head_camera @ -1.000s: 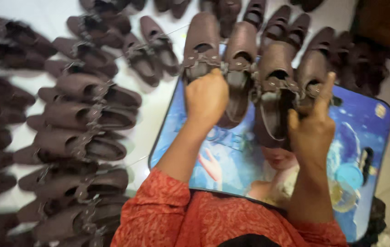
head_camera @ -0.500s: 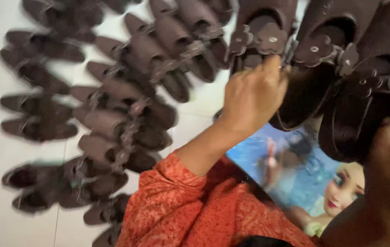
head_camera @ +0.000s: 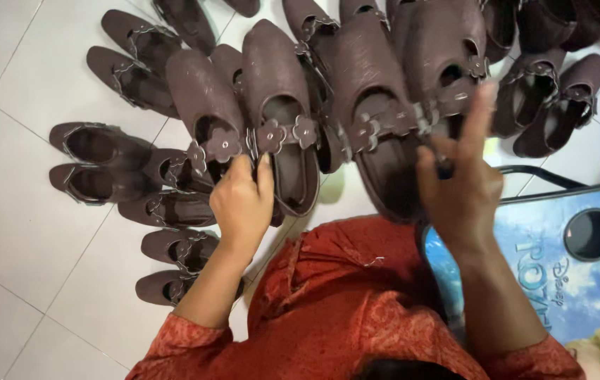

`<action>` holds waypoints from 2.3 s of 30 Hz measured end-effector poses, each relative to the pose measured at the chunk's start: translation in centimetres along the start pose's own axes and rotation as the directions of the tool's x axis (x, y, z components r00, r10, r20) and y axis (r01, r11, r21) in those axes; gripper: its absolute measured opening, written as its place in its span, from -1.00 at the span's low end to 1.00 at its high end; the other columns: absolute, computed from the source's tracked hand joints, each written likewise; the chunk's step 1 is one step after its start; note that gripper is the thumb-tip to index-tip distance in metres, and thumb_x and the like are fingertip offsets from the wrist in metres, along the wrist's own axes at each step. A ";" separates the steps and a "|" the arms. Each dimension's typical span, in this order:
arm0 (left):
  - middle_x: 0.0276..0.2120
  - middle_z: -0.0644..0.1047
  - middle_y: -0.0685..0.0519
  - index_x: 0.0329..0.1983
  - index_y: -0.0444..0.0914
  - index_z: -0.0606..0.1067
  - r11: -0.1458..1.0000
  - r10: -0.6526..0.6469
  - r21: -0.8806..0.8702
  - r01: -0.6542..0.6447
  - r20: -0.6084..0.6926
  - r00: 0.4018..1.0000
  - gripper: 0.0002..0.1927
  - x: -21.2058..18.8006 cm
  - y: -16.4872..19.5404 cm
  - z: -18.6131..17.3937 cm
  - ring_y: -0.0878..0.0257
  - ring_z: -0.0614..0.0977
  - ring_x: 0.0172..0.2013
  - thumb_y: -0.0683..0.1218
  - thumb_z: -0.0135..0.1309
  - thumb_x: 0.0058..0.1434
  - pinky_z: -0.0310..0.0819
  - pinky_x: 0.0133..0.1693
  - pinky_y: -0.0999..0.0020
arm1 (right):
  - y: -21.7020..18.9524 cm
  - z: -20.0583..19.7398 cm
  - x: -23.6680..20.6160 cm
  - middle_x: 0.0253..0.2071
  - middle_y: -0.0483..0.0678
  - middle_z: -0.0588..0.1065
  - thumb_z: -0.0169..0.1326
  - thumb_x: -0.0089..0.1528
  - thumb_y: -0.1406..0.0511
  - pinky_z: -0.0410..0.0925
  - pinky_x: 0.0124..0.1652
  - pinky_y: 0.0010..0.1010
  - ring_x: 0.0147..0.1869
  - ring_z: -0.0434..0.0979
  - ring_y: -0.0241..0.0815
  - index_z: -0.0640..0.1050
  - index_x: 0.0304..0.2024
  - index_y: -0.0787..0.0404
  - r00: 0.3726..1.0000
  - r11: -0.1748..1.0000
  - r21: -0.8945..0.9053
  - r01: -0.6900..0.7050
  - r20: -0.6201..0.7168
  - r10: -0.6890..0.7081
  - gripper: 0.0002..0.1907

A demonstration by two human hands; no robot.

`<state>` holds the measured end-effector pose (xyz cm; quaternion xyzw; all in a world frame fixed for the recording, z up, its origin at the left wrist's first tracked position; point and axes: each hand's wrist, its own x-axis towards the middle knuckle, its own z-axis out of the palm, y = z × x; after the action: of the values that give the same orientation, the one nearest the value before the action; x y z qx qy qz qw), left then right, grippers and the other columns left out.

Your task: The person attaches flower-shaped decorations to the straps of brown children's shoes. They pick up shoes, apply glue from a small container, and press the decorations onto the straps, repeating the process for multiple pairs.

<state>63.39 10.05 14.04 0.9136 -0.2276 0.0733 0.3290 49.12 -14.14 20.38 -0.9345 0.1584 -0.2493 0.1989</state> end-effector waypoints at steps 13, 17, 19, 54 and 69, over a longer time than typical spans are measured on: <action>-0.49 0.49 -0.16 -0.36 -0.31 0.37 0.805 -0.587 -0.130 0.578 -0.039 0.809 -0.68 -17.0 -12.9 -3.6 -0.06 0.52 -0.52 0.01 0.08 0.36 0.38 -0.41 0.06 | -5.2 8.8 -2.2 -0.13 0.10 0.65 0.20 0.31 0.45 0.52 -0.18 -0.26 -0.13 0.71 0.05 -0.08 0.61 0.23 0.963 0.994 0.035 -0.104 0.252 0.092 -0.03; -0.50 0.49 -0.19 -0.36 -0.33 0.36 0.694 -0.719 -0.010 0.720 -0.058 0.692 -0.62 -22.2 -14.7 -2.9 -0.15 0.53 -0.47 0.06 0.08 0.39 0.37 -0.34 -0.02 | -6.1 8.8 -4.6 -0.02 0.13 0.64 0.21 0.37 0.47 0.53 -0.06 -0.29 -0.04 0.71 0.04 -0.10 0.60 0.21 0.985 1.000 0.026 -0.012 0.170 0.008 -0.05; -0.49 0.50 -0.18 -0.35 -0.32 0.38 0.653 -0.749 0.043 0.756 -0.110 0.653 -0.61 -23.8 -15.2 -2.2 -0.18 0.54 -0.45 0.09 0.07 0.37 0.37 -0.34 -0.05 | -6.5 8.0 -6.4 -0.05 0.07 0.67 0.19 0.39 0.48 0.54 -0.03 -0.32 -0.01 0.73 0.00 -0.12 0.61 0.21 0.992 0.999 0.047 -0.017 0.126 0.011 -0.06; 0.38 0.14 -0.45 0.45 -0.54 -0.40 0.655 -0.655 -0.214 0.724 0.316 0.686 0.22 -25.1 -12.6 1.6 -0.20 0.22 0.35 0.05 0.21 0.15 -0.02 0.34 0.11 | -1.0 17.8 -11.4 -0.57 0.00 0.46 0.25 0.22 0.35 0.36 -0.51 -0.20 -0.56 0.46 -0.04 -0.02 0.55 0.19 0.992 0.988 -0.153 -0.028 0.119 0.046 -0.02; 0.52 -0.28 -0.43 0.50 -0.46 -0.46 0.990 -0.050 -0.107 0.090 0.326 0.944 0.21 -19.9 -5.8 5.7 -0.46 -0.35 0.48 0.03 0.19 0.21 -0.49 0.41 -0.32 | 3.3 17.8 -12.2 -0.37 0.08 0.55 0.21 0.20 0.43 0.42 -0.31 -0.17 -0.36 0.58 0.03 0.13 0.51 0.18 0.970 0.969 0.053 -0.242 0.013 0.242 -0.13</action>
<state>48.33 17.68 0.64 0.8993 -0.2497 -0.1025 0.3442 47.79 -6.98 -0.25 -0.9031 0.2638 -0.2246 0.2537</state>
